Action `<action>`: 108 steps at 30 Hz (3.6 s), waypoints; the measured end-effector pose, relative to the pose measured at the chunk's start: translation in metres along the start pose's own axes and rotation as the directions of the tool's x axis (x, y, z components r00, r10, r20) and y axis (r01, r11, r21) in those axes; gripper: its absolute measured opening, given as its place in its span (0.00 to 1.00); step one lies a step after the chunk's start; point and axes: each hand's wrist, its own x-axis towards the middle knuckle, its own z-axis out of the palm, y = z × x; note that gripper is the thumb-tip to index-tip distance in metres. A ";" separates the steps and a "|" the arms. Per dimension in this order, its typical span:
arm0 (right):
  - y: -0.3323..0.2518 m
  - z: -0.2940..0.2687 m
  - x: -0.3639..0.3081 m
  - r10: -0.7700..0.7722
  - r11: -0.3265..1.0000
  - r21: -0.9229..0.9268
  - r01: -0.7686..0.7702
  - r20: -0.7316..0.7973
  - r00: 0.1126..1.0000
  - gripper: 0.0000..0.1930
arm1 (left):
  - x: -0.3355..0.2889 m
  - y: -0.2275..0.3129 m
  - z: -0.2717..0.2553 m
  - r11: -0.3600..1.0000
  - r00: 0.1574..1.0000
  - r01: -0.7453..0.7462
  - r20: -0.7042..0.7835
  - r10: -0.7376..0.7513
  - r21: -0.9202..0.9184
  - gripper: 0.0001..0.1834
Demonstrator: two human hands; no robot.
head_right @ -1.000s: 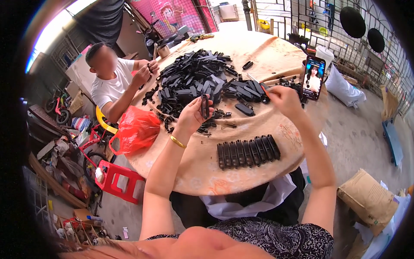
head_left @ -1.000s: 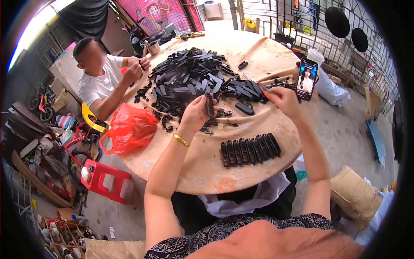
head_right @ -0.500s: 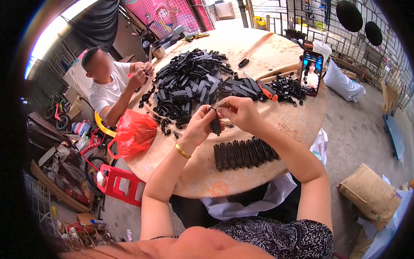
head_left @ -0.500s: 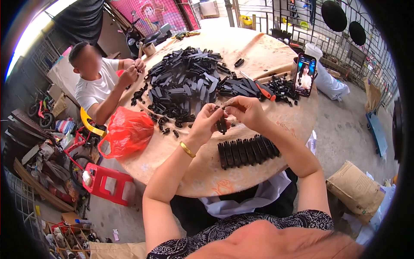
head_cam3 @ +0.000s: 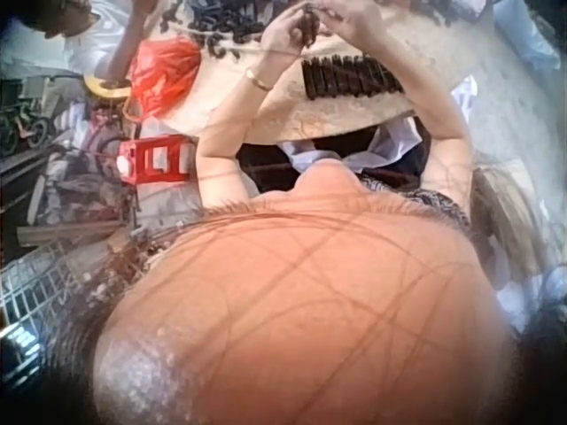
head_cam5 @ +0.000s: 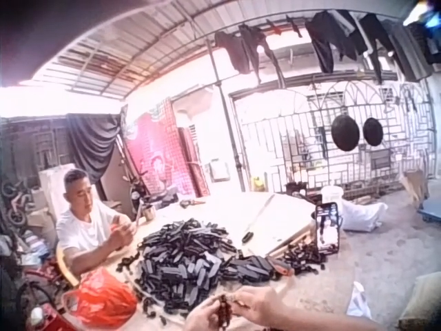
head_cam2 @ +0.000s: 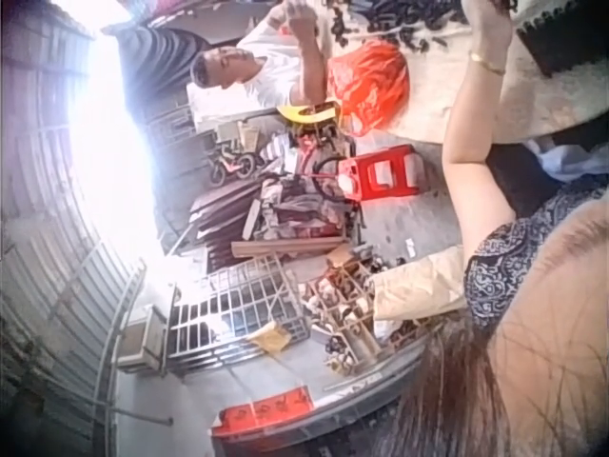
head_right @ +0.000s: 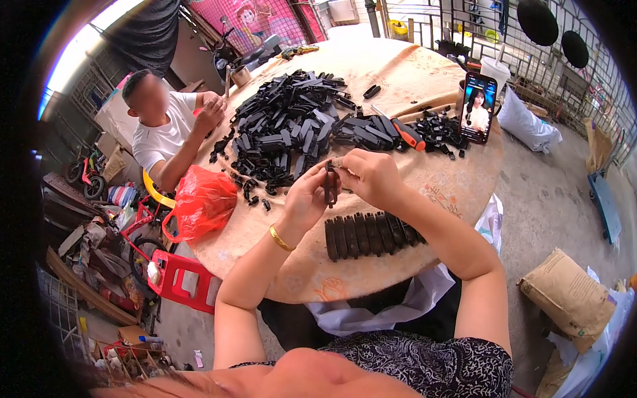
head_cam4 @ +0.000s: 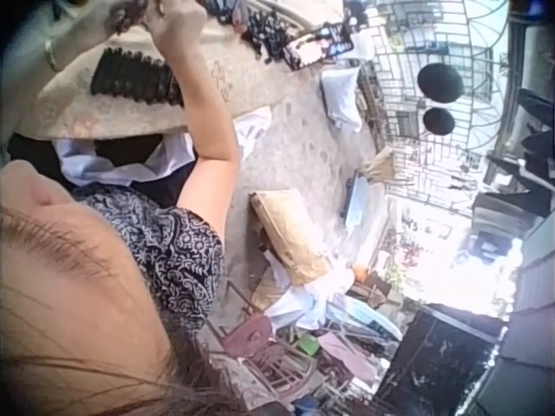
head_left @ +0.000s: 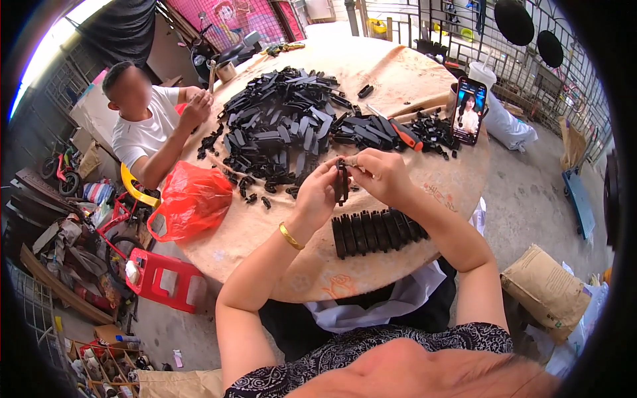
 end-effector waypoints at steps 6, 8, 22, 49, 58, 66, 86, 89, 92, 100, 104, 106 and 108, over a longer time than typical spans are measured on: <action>-0.005 -0.008 0.000 -0.073 0.987 -0.139 0.080 0.057 0.996 0.06 | -0.003 0.000 0.005 1.000 1.000 -0.019 -0.012 0.020 0.013 0.14; -0.009 -0.009 0.002 -0.063 0.994 -0.088 0.070 0.079 0.995 0.07 | -0.005 0.001 0.006 0.999 0.999 -0.046 0.023 0.046 0.014 0.15; -0.027 -0.028 -0.005 0.156 0.982 0.095 -0.162 0.063 0.986 0.20 | 0.002 0.010 0.020 0.960 0.983 -0.142 0.145 0.109 0.240 0.16; 0.096 -0.117 -0.071 0.614 0.542 -0.690 -0.480 -0.065 0.787 0.09 | 0.026 0.039 -0.039 0.719 0.872 -0.324 -0.101 0.479 0.615 0.16; 0.037 -0.096 -0.020 0.633 0.758 -0.073 -0.648 -0.156 0.758 0.05 | 0.011 0.044 -0.026 0.997 0.999 0.018 -0.043 -0.014 0.078 0.12; -0.003 -0.032 0.020 0.318 0.909 0.242 -0.339 0.121 0.940 0.08 | -0.002 0.028 0.003 0.563 0.980 -0.192 0.126 0.153 0.804 0.20; -0.006 -0.011 0.011 -0.094 0.993 0.058 0.102 -0.125 0.988 0.06 | -0.007 0.009 0.008 0.980 0.990 -0.092 0.121 0.071 0.176 0.19; -0.002 -0.013 0.007 -0.139 0.990 -0.033 0.137 -0.038 0.990 0.07 | -0.007 0.008 0.006 0.984 0.990 -0.086 0.126 0.067 0.157 0.19; -0.009 -0.015 0.007 -0.215 0.961 -0.166 0.219 0.043 0.976 0.10 | -0.007 0.008 0.007 0.985 0.992 -0.084 0.106 0.068 0.153 0.19; -0.025 -0.020 0.007 -0.108 0.992 -0.051 0.119 0.188 0.976 0.14 | -0.011 0.009 0.009 0.987 0.992 -0.078 0.109 0.063 0.144 0.16; -0.036 -0.026 0.002 0.051 0.996 -0.081 -0.038 0.165 0.985 0.17 | -0.006 0.007 0.014 0.983 0.992 -0.111 0.078 0.101 0.149 0.15; -0.036 -0.037 -0.001 0.123 0.989 -0.101 -0.108 0.163 0.979 0.17 | 0.002 0.010 0.013 0.883 0.957 -0.257 0.232 0.175 0.393 0.14; -0.033 -0.056 -0.009 0.224 0.970 -0.127 -0.210 0.108 0.969 0.18 | 0.011 0.026 0.003 0.013 0.784 -0.454 0.392 0.482 0.891 0.14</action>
